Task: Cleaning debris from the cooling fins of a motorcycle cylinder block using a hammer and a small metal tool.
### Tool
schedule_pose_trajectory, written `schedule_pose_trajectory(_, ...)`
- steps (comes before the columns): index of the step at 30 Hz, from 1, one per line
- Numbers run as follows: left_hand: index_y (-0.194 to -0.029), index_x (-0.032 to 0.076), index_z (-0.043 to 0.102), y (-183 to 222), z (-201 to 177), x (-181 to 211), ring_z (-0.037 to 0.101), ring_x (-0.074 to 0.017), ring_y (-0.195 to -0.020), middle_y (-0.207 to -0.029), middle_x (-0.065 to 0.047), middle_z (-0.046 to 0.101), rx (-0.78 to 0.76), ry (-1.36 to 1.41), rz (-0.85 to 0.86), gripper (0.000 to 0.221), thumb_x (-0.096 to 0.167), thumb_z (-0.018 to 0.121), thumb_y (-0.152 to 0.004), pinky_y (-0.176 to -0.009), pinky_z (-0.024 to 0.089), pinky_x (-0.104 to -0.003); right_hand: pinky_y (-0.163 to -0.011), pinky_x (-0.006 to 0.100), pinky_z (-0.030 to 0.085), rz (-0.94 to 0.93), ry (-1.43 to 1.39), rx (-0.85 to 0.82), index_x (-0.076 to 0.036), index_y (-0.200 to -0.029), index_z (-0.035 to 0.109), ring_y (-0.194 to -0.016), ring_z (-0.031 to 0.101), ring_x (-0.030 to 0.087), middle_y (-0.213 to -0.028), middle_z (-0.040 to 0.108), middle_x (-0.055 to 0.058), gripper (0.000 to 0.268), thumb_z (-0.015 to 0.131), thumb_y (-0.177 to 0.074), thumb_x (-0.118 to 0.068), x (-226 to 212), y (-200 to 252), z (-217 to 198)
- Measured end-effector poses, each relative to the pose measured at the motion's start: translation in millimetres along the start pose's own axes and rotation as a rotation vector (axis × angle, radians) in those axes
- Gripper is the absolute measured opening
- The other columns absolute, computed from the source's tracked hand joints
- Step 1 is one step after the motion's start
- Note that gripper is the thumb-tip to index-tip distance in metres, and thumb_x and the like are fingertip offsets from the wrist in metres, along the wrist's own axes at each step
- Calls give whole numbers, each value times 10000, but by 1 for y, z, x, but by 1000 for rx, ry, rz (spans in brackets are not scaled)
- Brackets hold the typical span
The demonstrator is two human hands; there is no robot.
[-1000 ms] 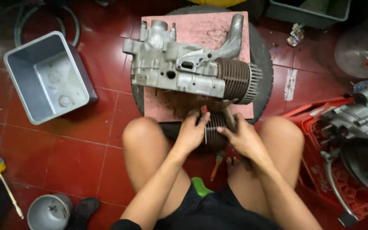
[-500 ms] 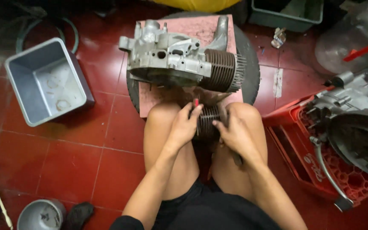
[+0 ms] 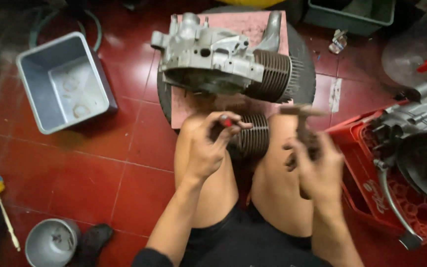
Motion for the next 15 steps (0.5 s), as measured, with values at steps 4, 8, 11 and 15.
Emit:
schedule_pose_trajectory(4, -1064, 61, 724, -16, 11, -30, 778, -199, -933, -879, -88, 782, -18, -90, 30, 132, 122, 733, -947, -849, 618, -324, -320, 367, 506, -24, -454, -23, 54, -1338, 478, -437, 611, 298, -772, 637, 273, 365, 573, -991, -4, 45, -18, 2)
schedule_pose_trajectory(8, -1026, 52, 690, -17, 19, -54, 766, -207, -886, -842, -100, 762, -69, -7, 72, 109, 148, 699, -977, -827, 607, -335, -342, 367, 531, -44, -704, -93, 43, -1311, 454, -455, 642, 305, -741, 647, 267, 352, 553, -997, -83, 87, -36, 47)
schedule_pose_trajectory(11, -999, 24, 664, -16, 18, -60, 768, -229, -860, -819, -130, 746, -81, -1, 73, 118, 141, 676, -994, -797, 611, -350, -358, 403, 556, -31, -766, -198, 86, -1319, 437, -476, 666, 328, -763, 651, 298, 402, 537, -1002, -141, 102, -47, 49)
schedule_pose_trajectory(15, -998, 1, 643, -10, 15, -66, 774, -271, -848, -817, -147, 714, -95, -16, 78, 128, 126, 671, -998, -757, 622, -365, -371, 397, 565, -18, -780, -249, 158, -1323, 434, -490, 670, 331, -786, 640, 312, 437, 503, -1016, -146, 76, -41, 43)
Point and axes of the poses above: each hand's wrist, its own y-axis away from the middle knuckle, its own z-axis out of the palm, x = y × z, the point moved 3 cm from there along -y, towards the middle knuckle
